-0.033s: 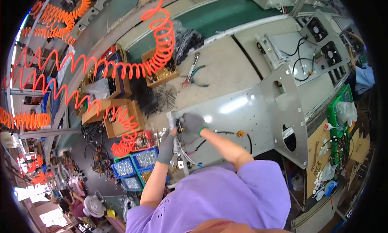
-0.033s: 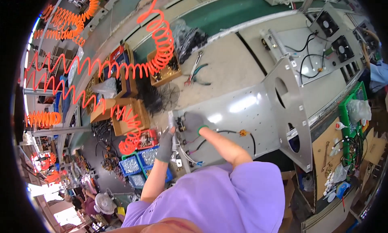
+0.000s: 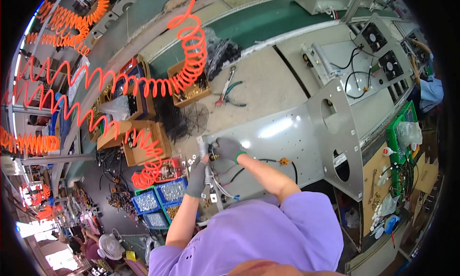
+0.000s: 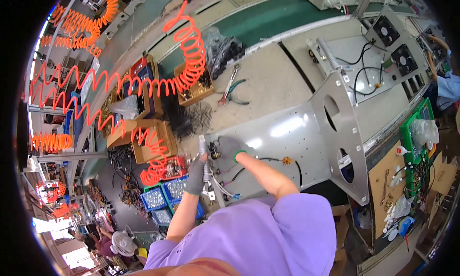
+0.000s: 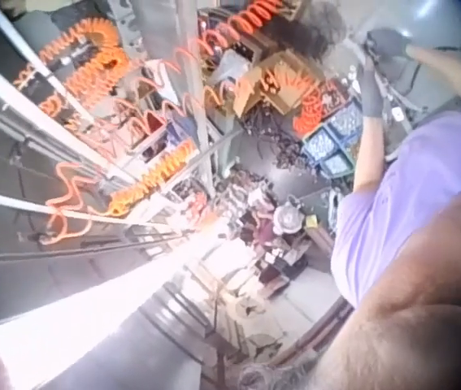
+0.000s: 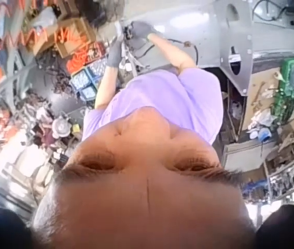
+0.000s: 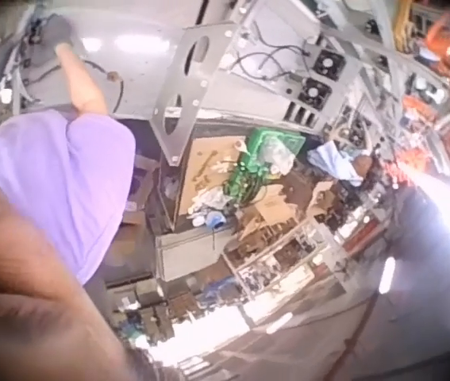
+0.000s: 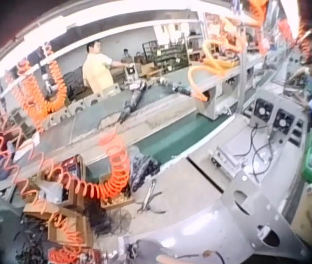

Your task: Installing electronic components, fans, and wiring onto a metal chassis.

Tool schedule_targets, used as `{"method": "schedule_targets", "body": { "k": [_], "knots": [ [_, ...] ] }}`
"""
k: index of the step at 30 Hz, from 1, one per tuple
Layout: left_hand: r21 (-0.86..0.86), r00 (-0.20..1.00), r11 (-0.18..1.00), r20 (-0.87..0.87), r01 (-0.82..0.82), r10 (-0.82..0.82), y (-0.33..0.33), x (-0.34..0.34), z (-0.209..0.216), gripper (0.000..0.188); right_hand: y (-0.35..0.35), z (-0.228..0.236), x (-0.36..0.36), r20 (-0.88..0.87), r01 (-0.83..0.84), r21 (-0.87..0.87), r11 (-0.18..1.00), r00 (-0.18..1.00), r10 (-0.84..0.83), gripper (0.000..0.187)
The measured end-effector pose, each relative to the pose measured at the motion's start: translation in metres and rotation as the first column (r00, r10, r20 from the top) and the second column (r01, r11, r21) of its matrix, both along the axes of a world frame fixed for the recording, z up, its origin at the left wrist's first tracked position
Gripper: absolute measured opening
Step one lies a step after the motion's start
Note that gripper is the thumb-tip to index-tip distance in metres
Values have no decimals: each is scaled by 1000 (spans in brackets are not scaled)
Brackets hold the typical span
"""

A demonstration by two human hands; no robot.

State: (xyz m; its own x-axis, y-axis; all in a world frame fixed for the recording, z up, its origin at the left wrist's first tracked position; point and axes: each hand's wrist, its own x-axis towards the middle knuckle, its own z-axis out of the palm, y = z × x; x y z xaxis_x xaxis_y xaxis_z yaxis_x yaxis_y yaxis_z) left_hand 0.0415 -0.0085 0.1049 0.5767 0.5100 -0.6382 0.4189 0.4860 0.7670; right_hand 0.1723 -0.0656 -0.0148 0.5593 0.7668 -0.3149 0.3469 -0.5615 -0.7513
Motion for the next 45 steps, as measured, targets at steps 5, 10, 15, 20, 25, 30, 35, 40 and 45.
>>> {"method": "schedule_targets", "body": {
  "k": [5,10,15,20,25,30,35,40,45],
  "knots": [
    [-17,1000,1000,0,20,-20,5,1,9,31,-10,57,90,85,15,134,991,996,-27,29],
    [-16,999,999,-15,37,-37,7,1,11,32,-35,139,314,183,416,816,401,472,-863,37],
    [-66,1000,998,15,17,-16,6,0,9,36,-88,225,486,-560,618,771,152,772,-301,36],
    [-92,999,995,13,-29,30,7,3,11,31,-56,288,490,-658,541,600,590,753,-20,21],
    [-112,998,992,23,-60,63,13,-1,6,31,-16,301,395,-600,612,630,477,774,-200,22],
    [-135,999,990,17,-45,48,11,0,7,35,-24,301,445,-722,664,635,394,692,-2,31],
    [-96,999,995,-26,-38,35,4,-6,10,23,-16,294,500,-686,691,507,515,685,-244,23],
    [-34,999,998,-9,-44,43,7,-10,-8,32,-24,262,441,-661,525,722,451,716,224,23],
    [-34,999,999,-41,3,-4,22,-3,-7,37,-95,235,212,-811,742,582,333,558,174,37]
  ]
}}
